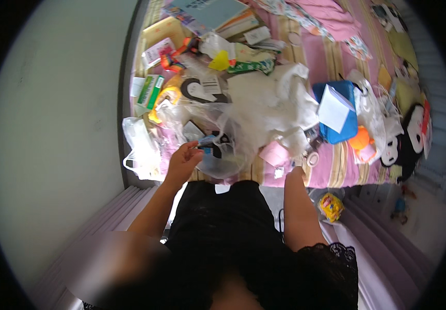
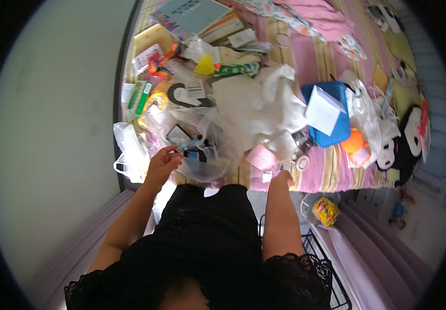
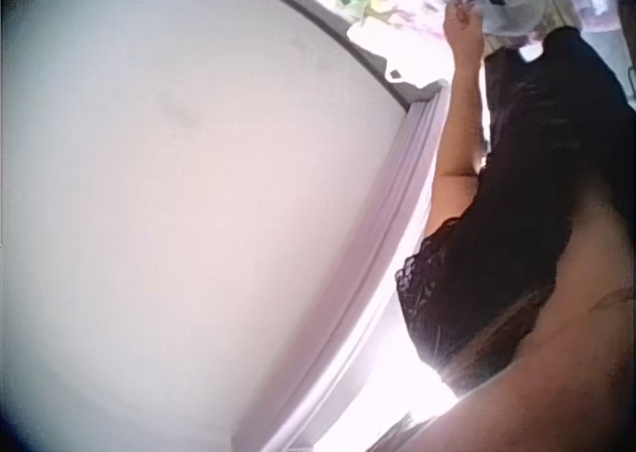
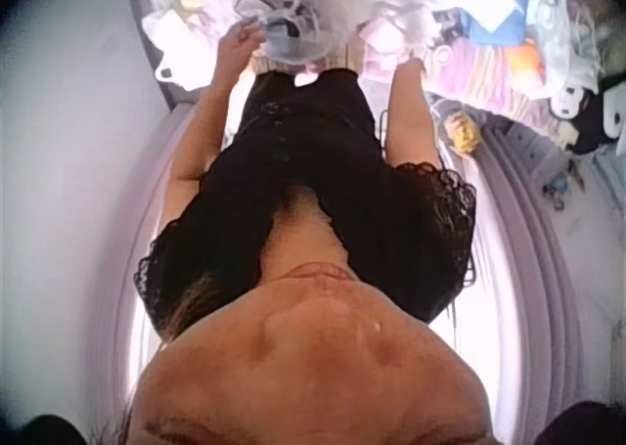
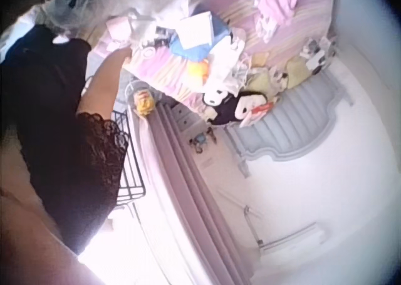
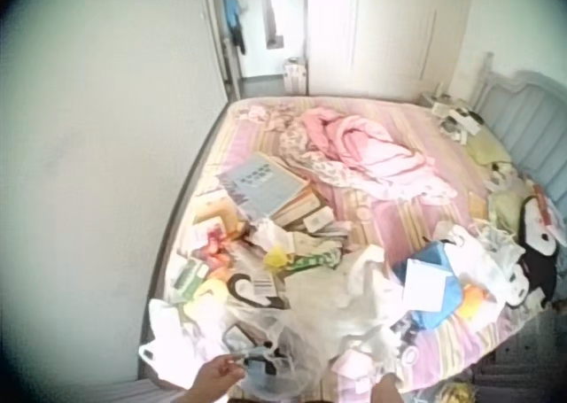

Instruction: The person moves from a sink area to a bedroom and begins sorting through a cluttered bed. They pick up various items including a small black box, a white envelope, a blue card, and a green box, inspecting each before placing them into a white plastic bag.

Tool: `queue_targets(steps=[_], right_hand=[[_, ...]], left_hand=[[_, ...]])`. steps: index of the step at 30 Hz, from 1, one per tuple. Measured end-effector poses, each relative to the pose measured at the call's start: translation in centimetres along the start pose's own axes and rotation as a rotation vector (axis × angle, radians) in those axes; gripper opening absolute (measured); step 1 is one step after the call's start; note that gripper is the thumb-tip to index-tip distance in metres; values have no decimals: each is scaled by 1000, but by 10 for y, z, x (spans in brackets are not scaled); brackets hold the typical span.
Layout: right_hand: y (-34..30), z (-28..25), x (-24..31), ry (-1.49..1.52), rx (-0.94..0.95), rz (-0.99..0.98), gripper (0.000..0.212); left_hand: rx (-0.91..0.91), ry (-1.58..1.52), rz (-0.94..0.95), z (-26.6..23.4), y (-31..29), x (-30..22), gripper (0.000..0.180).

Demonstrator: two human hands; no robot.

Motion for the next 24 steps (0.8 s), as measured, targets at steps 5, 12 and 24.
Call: queue_targets(steps=[5, 12, 24], right_hand=[[-121, 92, 93, 163, 373, -810, 37], [-429, 221, 123, -507, 700, -1900, 58], [-467, 217, 177, -436, 1302, -1271, 18]], left_hand=[[4, -99, 21, -4, 24, -9, 60], [-130, -42, 28, -43, 36, 10, 66], [-64, -335, -47, -62, 56, -13, 43]])
Point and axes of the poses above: each hand's wrist, its own y-axis towards the middle knuckle, its own z-axis out of the palm, x = y × z, the point moved 5 cm from there along y, towards the middle knuckle, and after that the axes turned 9 degrees about z, right-handed, at the moved point
